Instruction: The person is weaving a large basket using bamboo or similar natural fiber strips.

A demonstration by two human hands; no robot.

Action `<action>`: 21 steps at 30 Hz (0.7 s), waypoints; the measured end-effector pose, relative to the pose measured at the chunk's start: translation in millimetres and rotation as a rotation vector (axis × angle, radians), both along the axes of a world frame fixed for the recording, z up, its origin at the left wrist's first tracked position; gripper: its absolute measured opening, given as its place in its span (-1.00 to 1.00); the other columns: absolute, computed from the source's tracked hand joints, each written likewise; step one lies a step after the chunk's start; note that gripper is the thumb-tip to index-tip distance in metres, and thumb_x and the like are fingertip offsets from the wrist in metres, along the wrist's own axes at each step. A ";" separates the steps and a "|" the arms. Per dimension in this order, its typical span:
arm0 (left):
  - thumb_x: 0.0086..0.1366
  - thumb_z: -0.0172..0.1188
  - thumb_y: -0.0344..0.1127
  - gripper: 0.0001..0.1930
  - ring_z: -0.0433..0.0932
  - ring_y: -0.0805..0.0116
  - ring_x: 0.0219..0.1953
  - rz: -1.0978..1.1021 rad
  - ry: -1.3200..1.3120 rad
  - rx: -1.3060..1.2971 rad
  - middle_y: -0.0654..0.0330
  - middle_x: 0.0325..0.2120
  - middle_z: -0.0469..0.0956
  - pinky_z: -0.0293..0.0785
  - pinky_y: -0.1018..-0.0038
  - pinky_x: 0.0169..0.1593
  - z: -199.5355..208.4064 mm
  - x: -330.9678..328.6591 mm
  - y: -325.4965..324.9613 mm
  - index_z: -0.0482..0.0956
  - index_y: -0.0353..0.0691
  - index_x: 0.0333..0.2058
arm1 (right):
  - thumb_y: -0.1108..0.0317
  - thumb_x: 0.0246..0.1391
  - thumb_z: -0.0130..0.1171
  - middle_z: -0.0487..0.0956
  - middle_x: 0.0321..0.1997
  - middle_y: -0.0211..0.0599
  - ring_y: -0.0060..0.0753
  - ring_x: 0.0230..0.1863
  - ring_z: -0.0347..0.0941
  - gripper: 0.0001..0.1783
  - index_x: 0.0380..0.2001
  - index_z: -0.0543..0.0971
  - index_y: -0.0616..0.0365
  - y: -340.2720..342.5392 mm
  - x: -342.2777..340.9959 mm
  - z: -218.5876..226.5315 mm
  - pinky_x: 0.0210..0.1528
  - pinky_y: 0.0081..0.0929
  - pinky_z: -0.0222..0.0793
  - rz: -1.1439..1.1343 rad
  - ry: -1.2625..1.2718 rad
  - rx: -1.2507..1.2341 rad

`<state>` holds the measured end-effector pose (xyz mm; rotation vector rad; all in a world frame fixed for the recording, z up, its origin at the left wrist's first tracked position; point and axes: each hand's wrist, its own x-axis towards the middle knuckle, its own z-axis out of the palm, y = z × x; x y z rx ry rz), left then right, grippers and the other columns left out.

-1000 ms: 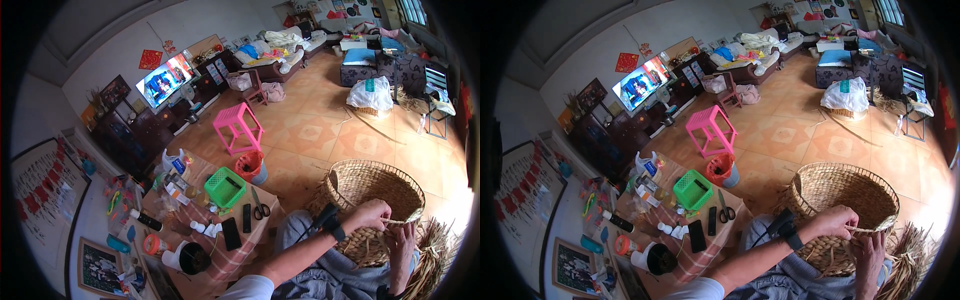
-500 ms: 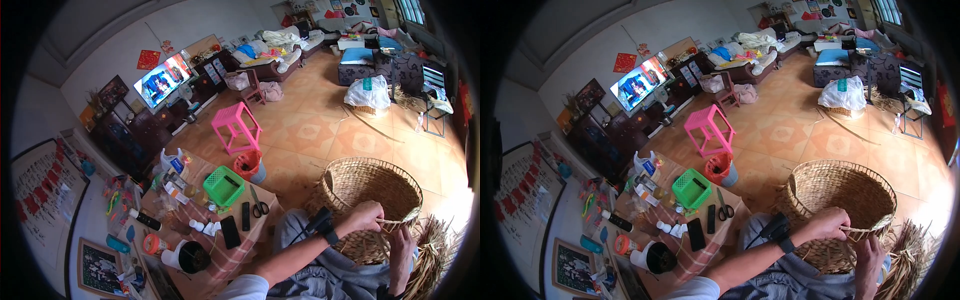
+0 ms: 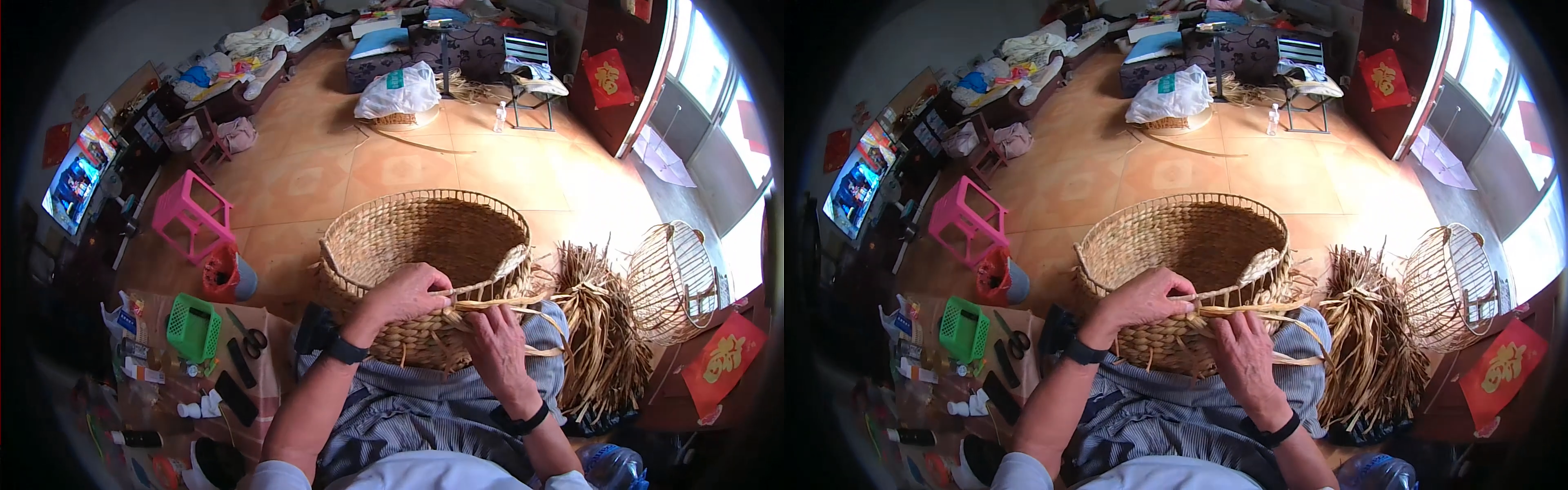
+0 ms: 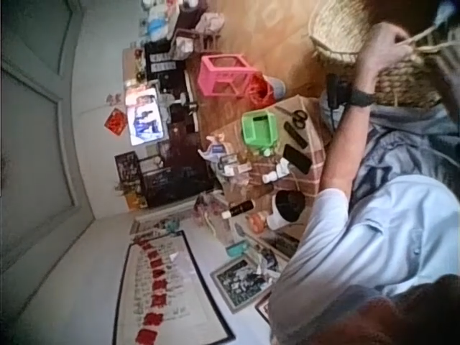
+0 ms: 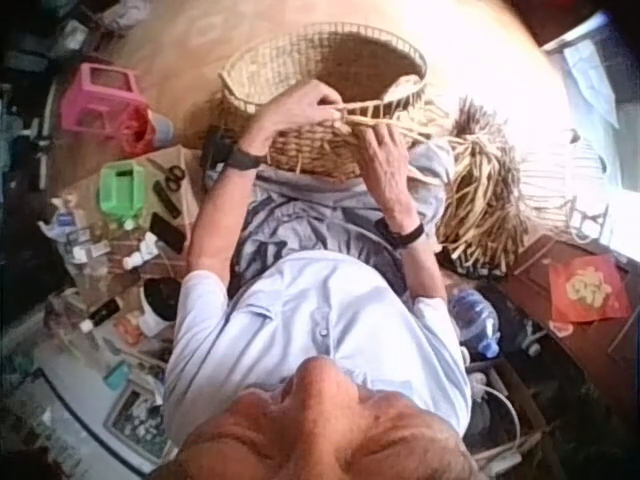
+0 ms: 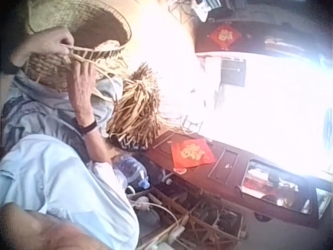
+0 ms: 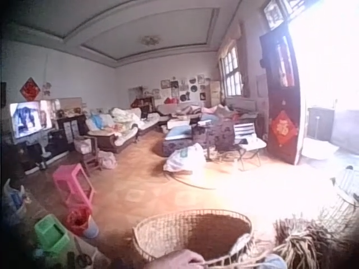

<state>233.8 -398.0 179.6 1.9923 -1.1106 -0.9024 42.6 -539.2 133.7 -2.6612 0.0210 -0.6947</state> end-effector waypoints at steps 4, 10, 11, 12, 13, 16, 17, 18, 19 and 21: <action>0.21 0.31 -0.23 -0.68 0.59 0.35 -0.40 -0.007 -0.094 -0.027 0.02 -0.46 0.68 0.49 0.35 -0.23 -2.5 0.4 10.6 0.71 -0.37 -0.17 | 0.47 0.13 0.28 0.56 -0.22 -0.08 0.10 -0.35 0.55 -0.74 -0.12 0.51 0.24 15.1 -0.8 -11.3 -0.35 -0.03 0.50 0.069 0.048 0.327; 0.18 0.34 -0.22 -0.69 0.64 0.30 -0.36 -0.003 -0.102 -0.051 0.02 -0.43 0.69 0.52 0.34 -0.19 -3.2 0.4 4.6 0.70 -0.34 -0.19 | 0.44 0.25 0.22 0.63 -0.47 -0.13 0.11 -0.51 0.54 -0.83 -0.14 0.52 0.26 14.8 -3.4 4.9 -0.37 -0.12 0.50 0.075 0.416 1.091; 0.17 0.34 -0.24 -0.69 0.66 0.27 -0.34 0.009 -0.125 -0.070 0.02 -0.41 0.70 0.53 0.34 -0.17 -5.5 -0.9 2.6 0.70 -0.33 -0.18 | 0.44 0.25 0.22 0.63 -0.47 -0.13 0.11 -0.51 0.54 -0.83 -0.14 0.52 0.26 15.1 -3.8 -0.7 -0.37 -0.12 0.50 0.071 0.413 1.089; 0.15 0.35 -0.25 -0.68 0.68 0.25 -0.32 0.020 -0.148 -0.090 0.01 -0.39 0.71 0.55 0.33 -0.15 -7.0 -2.4 0.4 0.70 -0.33 -0.17 | 0.44 0.23 0.22 0.61 -0.43 -0.18 0.03 -0.47 0.53 -0.83 -0.15 0.55 0.24 16.1 -5.7 -6.8 -0.36 -0.15 0.49 0.070 0.259 0.786; 0.15 0.35 -0.25 -0.68 0.68 0.25 -0.32 0.014 -0.149 -0.095 0.01 -0.39 0.71 0.55 0.33 -0.15 -7.8 -4.3 -1.6 0.70 -0.33 -0.17 | 0.43 0.21 0.23 0.60 -0.39 -0.22 -0.04 -0.43 0.52 -0.84 -0.15 0.58 0.22 16.0 -6.6 -9.4 -0.36 -0.18 0.47 0.067 0.108 0.479; 0.15 0.37 -0.27 -0.68 0.69 0.23 -0.29 0.079 -0.189 -0.103 0.02 -0.36 0.71 0.56 0.33 -0.13 -7.4 -7.2 0.6 0.69 -0.32 -0.15 | 0.43 0.10 0.25 0.55 -0.32 -0.30 -0.13 -0.30 0.49 -0.79 -0.16 0.63 0.14 14.1 -0.8 25.5 -0.28 -0.25 0.46 0.109 0.160 -0.010; 0.16 0.36 -0.28 -0.69 0.69 0.23 -0.28 0.082 -0.195 -0.092 0.01 -0.35 0.72 0.55 0.33 -0.13 -5.9 -7.5 1.7 0.70 -0.31 -0.15 | 0.43 0.10 0.25 0.55 -0.32 -0.30 -0.13 -0.30 0.49 -0.79 -0.16 0.63 0.14 7.7 6.3 29.4 -0.28 -0.25 0.46 0.117 0.157 -0.008; 0.17 0.35 -0.29 -0.70 0.69 0.24 -0.28 0.087 -0.202 -0.081 0.01 -0.35 0.72 0.55 0.34 -0.13 -4.8 -7.4 3.4 0.70 -0.31 -0.14 | 0.43 0.04 0.24 0.52 -0.30 -0.31 -0.15 -0.25 0.47 -0.75 -0.16 0.64 0.11 -2.8 13.5 32.9 -0.23 -0.24 0.45 0.108 0.101 -0.050; 0.17 0.35 -0.29 -0.70 0.69 0.24 -0.28 0.090 -0.202 -0.085 0.01 -0.35 0.72 0.55 0.34 -0.13 -6.6 -7.4 1.8 0.70 -0.31 -0.14 | 0.43 -0.02 0.24 0.50 -0.28 -0.32 -0.17 -0.21 0.45 -0.71 -0.15 0.65 0.07 -13.4 18.7 35.6 -0.17 -0.23 0.45 0.093 0.050 -0.101; 0.19 0.33 -0.32 -0.71 0.69 0.25 -0.26 0.081 -0.149 -0.092 -0.01 -0.33 0.72 0.56 0.35 -0.13 -8.9 -4.0 5.6 0.70 -0.30 -0.13 | 0.43 -0.04 0.23 0.51 -0.30 -0.30 -0.15 -0.19 0.49 -0.72 -0.19 0.65 0.07 -18.6 33.3 28.6 -0.16 -0.20 0.45 0.093 -0.031 -0.087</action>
